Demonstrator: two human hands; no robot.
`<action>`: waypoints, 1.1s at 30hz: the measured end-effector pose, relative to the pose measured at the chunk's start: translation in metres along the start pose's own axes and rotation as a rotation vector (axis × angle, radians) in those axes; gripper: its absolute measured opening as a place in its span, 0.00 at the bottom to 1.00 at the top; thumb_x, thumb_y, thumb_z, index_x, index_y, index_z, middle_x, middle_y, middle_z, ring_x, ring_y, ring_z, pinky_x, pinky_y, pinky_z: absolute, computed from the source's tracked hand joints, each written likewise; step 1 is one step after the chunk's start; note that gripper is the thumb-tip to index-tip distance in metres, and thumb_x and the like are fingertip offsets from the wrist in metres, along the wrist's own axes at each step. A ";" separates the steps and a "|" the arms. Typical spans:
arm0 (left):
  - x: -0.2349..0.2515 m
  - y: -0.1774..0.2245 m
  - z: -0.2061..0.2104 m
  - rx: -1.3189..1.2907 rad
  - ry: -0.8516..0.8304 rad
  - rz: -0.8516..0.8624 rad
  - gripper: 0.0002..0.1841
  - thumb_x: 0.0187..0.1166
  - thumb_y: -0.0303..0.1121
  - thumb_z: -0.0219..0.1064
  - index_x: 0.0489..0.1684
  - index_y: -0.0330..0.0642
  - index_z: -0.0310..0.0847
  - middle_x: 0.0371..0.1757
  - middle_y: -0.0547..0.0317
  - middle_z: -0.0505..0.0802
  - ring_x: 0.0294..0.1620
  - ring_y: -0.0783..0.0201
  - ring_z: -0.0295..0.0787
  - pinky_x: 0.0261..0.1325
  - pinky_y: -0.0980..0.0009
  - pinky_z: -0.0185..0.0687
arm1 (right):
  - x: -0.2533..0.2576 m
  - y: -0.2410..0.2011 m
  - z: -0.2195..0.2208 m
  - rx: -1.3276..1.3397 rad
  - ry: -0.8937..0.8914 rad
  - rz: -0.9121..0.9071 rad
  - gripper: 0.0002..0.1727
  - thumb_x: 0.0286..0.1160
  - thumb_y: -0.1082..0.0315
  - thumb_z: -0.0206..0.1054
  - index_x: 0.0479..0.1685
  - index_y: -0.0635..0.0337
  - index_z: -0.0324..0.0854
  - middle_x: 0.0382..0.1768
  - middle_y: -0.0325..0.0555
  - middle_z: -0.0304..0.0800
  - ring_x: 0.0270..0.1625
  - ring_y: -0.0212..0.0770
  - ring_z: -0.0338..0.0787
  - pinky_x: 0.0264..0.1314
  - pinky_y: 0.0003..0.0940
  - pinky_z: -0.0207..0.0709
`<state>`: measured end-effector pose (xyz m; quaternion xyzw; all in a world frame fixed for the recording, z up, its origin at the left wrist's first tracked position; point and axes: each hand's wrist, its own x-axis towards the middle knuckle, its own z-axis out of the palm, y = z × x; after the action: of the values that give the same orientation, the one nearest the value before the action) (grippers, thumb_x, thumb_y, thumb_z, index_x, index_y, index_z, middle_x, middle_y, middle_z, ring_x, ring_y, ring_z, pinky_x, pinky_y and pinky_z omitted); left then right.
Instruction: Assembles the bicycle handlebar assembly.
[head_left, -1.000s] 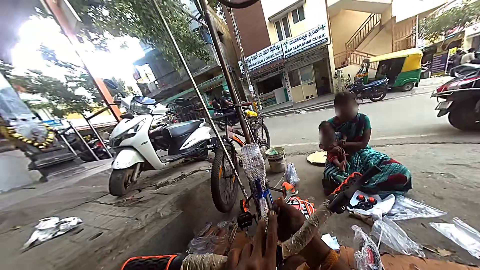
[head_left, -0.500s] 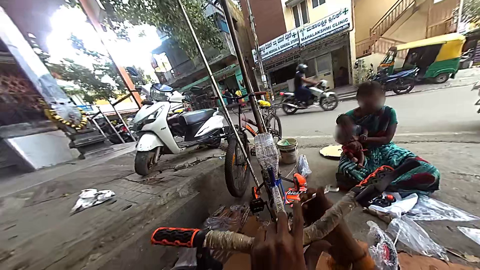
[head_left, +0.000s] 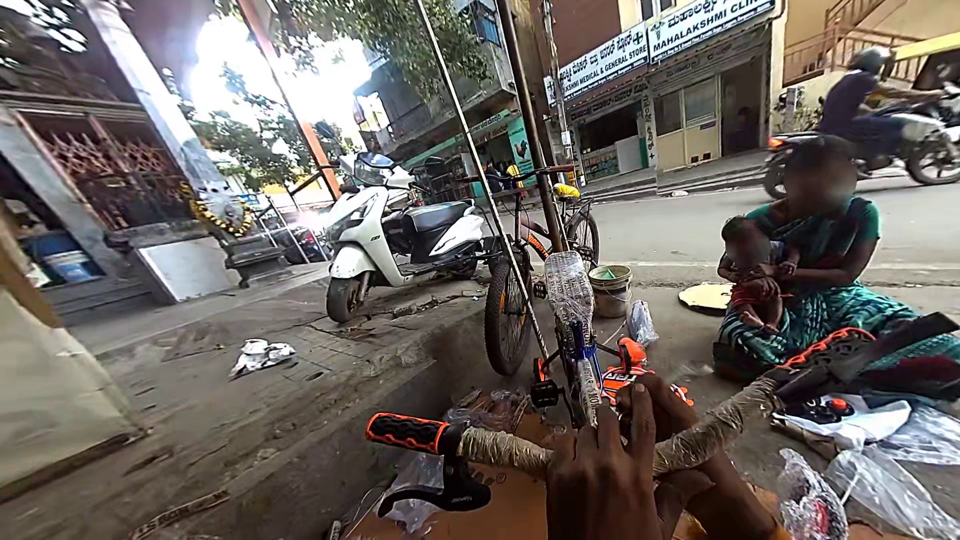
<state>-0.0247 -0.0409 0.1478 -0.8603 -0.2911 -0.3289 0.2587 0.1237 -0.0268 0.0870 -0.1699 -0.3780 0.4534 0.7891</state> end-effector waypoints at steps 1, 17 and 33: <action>0.001 0.000 0.000 -0.014 0.005 -0.005 0.46 0.72 0.78 0.48 0.79 0.54 0.81 0.48 0.50 0.95 0.31 0.55 0.90 0.33 0.59 0.83 | -0.014 -0.003 0.002 0.011 0.007 -0.070 0.13 0.90 0.60 0.54 0.48 0.59 0.79 0.41 0.46 0.90 0.46 0.36 0.90 0.55 0.34 0.86; 0.001 0.002 -0.002 -0.006 0.029 0.012 0.49 0.73 0.77 0.48 0.83 0.47 0.76 0.47 0.49 0.95 0.30 0.53 0.90 0.31 0.57 0.83 | 0.025 -0.037 0.051 -0.210 0.201 0.306 0.21 0.95 0.67 0.42 0.36 0.58 0.78 0.20 0.32 0.78 0.22 0.24 0.78 0.29 0.19 0.76; 0.004 0.006 -0.019 -0.039 -0.122 -0.040 0.48 0.71 0.73 0.61 0.86 0.45 0.71 0.54 0.46 0.95 0.39 0.48 0.94 0.41 0.52 0.86 | 0.028 -0.026 0.039 -0.056 0.251 0.245 0.18 0.95 0.68 0.41 0.39 0.61 0.76 0.22 0.37 0.81 0.22 0.28 0.83 0.28 0.22 0.80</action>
<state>-0.0259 -0.0557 0.1611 -0.8778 -0.3168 -0.2864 0.2169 0.1184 -0.0204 0.1406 -0.2921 -0.2655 0.5106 0.7639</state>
